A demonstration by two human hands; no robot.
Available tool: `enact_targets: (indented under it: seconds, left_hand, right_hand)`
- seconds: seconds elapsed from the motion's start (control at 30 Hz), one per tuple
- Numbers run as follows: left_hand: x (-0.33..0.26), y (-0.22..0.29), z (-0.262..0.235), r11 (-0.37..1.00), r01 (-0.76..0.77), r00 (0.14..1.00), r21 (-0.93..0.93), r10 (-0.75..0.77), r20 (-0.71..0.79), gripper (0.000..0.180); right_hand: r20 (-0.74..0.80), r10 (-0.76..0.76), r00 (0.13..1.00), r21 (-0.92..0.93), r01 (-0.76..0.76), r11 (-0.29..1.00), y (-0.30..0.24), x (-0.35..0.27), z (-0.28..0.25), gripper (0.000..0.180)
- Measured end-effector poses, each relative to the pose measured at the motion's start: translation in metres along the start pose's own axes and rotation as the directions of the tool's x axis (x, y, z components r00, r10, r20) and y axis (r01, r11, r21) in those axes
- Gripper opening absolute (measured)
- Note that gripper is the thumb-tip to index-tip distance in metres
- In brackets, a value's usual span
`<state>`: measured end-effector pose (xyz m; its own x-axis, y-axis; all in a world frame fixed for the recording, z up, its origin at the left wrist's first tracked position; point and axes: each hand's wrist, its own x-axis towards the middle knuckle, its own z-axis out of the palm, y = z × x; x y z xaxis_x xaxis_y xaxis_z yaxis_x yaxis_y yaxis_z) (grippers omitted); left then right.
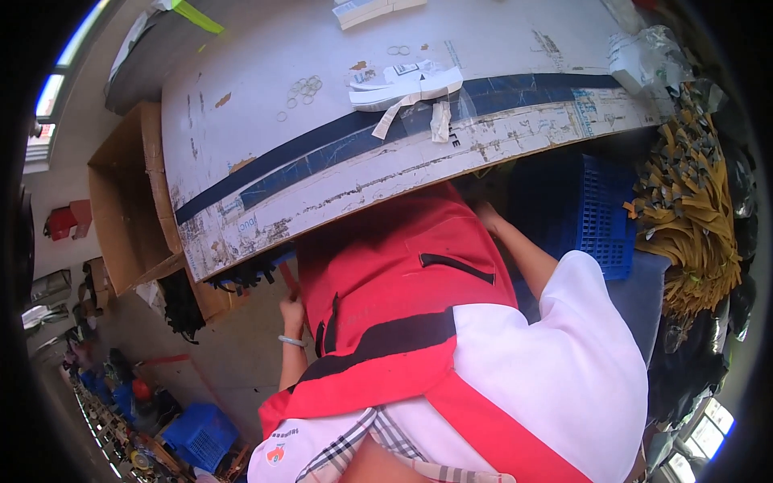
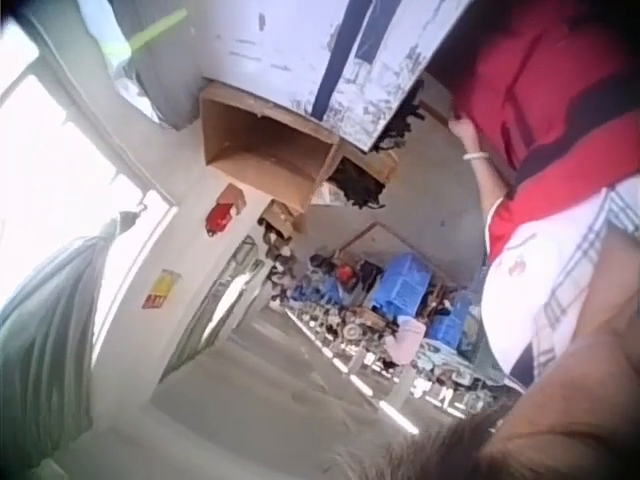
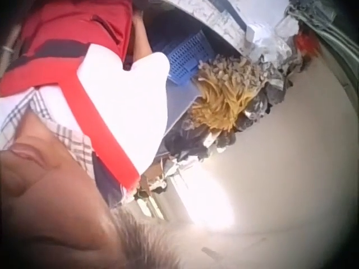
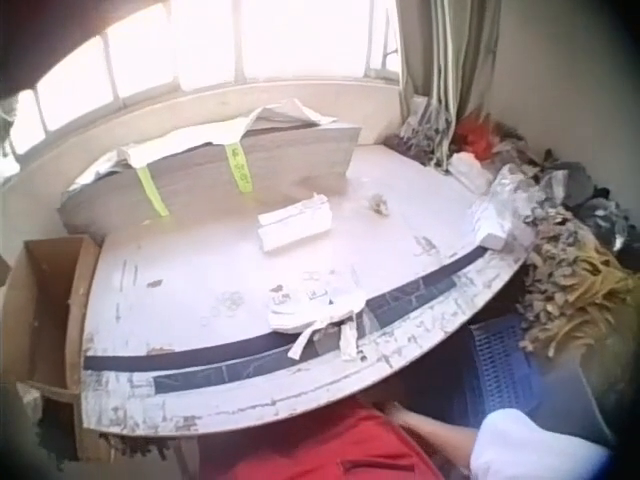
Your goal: Folding printed paper labels or instructions by hand.
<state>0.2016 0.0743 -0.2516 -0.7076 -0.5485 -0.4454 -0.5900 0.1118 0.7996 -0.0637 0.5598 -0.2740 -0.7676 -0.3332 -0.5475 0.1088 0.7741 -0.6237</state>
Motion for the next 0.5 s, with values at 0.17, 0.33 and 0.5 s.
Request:
enact_targets:
  seconds: [0.17,0.33,0.5]
  left_hand:
    - [-0.004,0.062,0.024,0.937,-0.288,0.954,0.196,0.299,-0.027,0.024]
    - [-0.029,0.107,0.041,0.845,-0.454,0.879,0.284,0.476,-0.011,0.022]
    - [-0.038,0.156,0.058,0.770,-0.566,0.816,0.294,0.575,0.065,0.021]
  right_hand:
    - [-0.002,-0.027,1.000,-0.396,0.024,0.918,-0.073,-0.044,-0.073,0.032]
    - [-0.250,-0.313,0.916,-0.056,0.309,0.949,-0.149,-0.070,-0.090,0.018]
    - [-0.486,-0.582,0.652,-0.186,0.574,0.798,-0.184,-0.045,-0.111,0.015]
